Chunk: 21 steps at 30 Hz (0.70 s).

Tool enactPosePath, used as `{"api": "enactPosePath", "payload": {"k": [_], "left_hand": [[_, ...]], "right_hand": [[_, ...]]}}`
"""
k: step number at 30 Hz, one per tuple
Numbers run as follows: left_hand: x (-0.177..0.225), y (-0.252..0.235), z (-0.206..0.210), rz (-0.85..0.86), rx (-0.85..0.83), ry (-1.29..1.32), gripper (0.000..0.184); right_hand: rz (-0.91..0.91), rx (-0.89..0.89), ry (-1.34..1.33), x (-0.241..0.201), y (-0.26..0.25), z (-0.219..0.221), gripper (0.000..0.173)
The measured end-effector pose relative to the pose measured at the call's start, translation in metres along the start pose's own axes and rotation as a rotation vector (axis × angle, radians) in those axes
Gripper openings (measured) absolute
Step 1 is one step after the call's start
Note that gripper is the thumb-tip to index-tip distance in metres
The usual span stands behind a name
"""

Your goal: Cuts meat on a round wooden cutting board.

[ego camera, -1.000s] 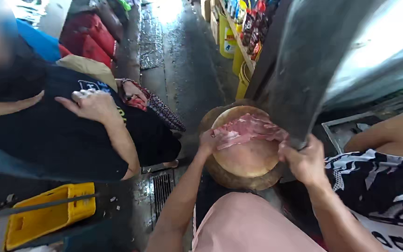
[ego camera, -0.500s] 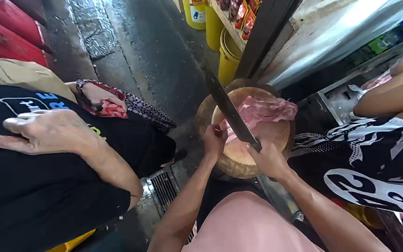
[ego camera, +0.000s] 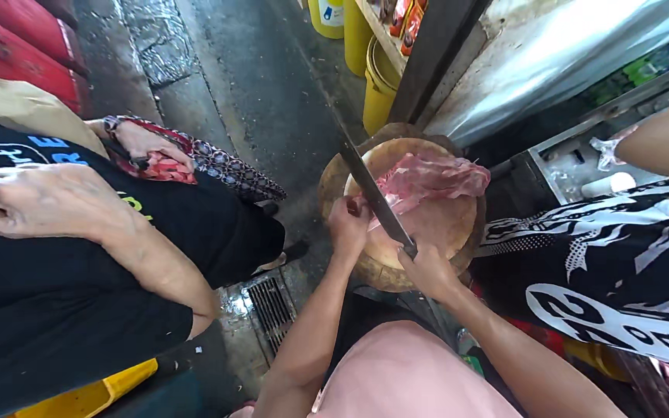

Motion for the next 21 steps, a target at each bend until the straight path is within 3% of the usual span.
{"api": "enactPosePath", "payload": {"k": [6, 10, 15, 21], "left_hand": [[-0.001, -0.001, 0.003, -0.007, -0.02, 0.041, 0.032], [-0.006, 0.001, 0.006, 0.002, -0.012, 0.091, 0.032], [-0.014, 0.0, 0.008, -0.044, -0.111, 0.137, 0.039], [0.001, 0.004, 0.007, -0.023, -0.112, -0.077, 0.043]], "right_hand": [[0.105, -0.117, 0.072, 0.045, 0.039, 0.008, 0.043], [0.138, -0.17, 0.13, 0.035, 0.036, 0.004, 0.039], [0.15, -0.189, 0.042, 0.002, -0.007, 0.012, 0.04], [0.134, -0.161, 0.103, 0.024, 0.001, 0.028, 0.041]]}}
Point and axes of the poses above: each hand's wrist, its own y-axis away from the middle knuckle, its own z-axis out of the palm, x = y × z, the point moved 9 cm from there along -y, towards the middle knuckle, and after that the axes turned 8 degrees about -x, right-handed, at the moved point
